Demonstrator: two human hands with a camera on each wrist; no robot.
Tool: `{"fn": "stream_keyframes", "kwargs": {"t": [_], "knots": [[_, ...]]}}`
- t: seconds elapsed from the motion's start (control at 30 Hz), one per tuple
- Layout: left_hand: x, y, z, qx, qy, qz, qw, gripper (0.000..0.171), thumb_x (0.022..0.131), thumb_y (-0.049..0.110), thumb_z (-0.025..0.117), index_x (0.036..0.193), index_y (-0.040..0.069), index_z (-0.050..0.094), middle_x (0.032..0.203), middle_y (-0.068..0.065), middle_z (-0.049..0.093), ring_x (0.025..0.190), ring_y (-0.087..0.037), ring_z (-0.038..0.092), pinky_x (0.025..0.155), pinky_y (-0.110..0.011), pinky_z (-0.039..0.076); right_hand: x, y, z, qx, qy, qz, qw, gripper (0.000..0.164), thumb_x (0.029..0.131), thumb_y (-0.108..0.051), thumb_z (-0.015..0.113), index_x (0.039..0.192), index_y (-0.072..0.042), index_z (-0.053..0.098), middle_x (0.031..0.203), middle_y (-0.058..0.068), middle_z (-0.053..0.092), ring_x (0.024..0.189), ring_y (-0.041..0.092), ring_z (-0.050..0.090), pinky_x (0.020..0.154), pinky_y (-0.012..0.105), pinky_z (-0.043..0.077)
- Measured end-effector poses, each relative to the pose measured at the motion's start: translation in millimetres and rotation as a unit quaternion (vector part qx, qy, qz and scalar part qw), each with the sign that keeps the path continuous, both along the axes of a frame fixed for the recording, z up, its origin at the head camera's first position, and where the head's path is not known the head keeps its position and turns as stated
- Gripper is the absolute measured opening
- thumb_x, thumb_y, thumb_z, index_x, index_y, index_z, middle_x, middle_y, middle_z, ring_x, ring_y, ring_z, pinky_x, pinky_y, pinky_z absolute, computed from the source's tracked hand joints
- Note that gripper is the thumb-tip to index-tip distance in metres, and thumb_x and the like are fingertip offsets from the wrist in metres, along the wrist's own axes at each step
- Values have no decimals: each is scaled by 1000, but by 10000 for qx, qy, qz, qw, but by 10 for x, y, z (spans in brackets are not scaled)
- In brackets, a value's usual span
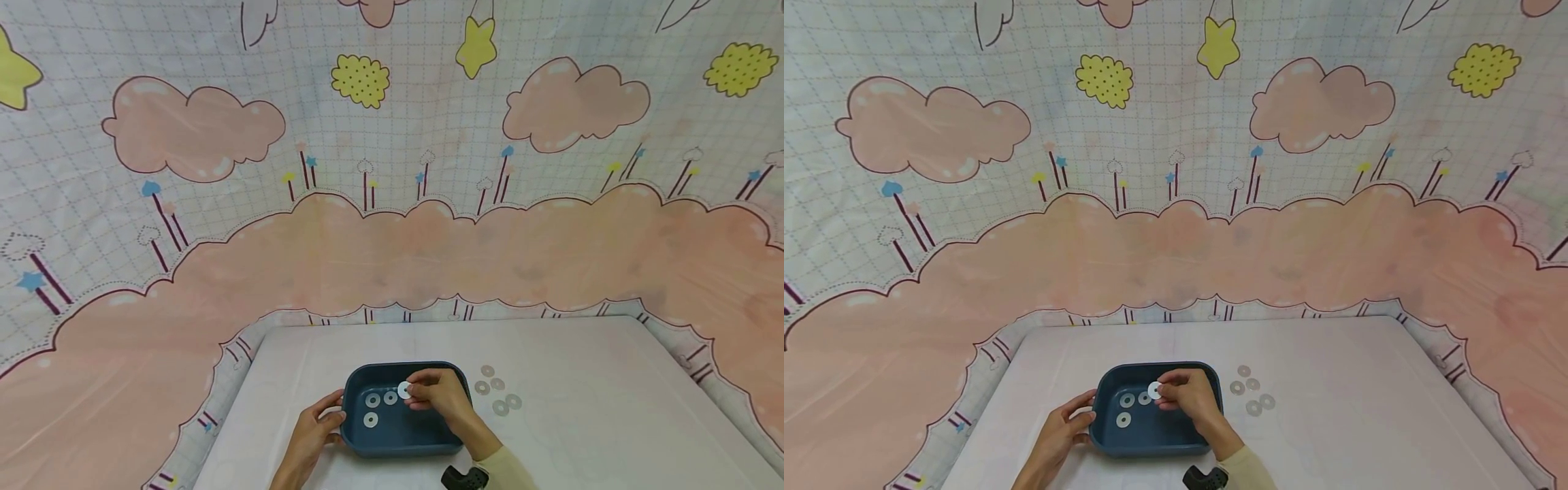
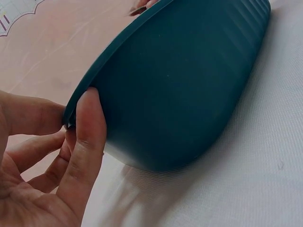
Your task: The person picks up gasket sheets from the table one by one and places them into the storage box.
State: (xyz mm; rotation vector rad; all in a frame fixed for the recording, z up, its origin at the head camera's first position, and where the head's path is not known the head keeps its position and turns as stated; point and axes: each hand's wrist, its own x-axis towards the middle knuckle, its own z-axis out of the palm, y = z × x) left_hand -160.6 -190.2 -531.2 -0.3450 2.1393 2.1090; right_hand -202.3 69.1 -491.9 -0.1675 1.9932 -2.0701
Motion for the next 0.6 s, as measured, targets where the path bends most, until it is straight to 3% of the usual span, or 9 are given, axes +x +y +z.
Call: {"fn": "stream_keyframes", "kwargs": {"t": [0.6], "knots": [[14,7,29,41,83,-30,10000,51,90,0,61,140,-2,51,121,-16,53,86,-19,61,58,-32,55,-23,-208,-152,388,-373,32,9985,18,87,2,65,103,8,70,85,11,71,67,15,72,65,28,60]]}}
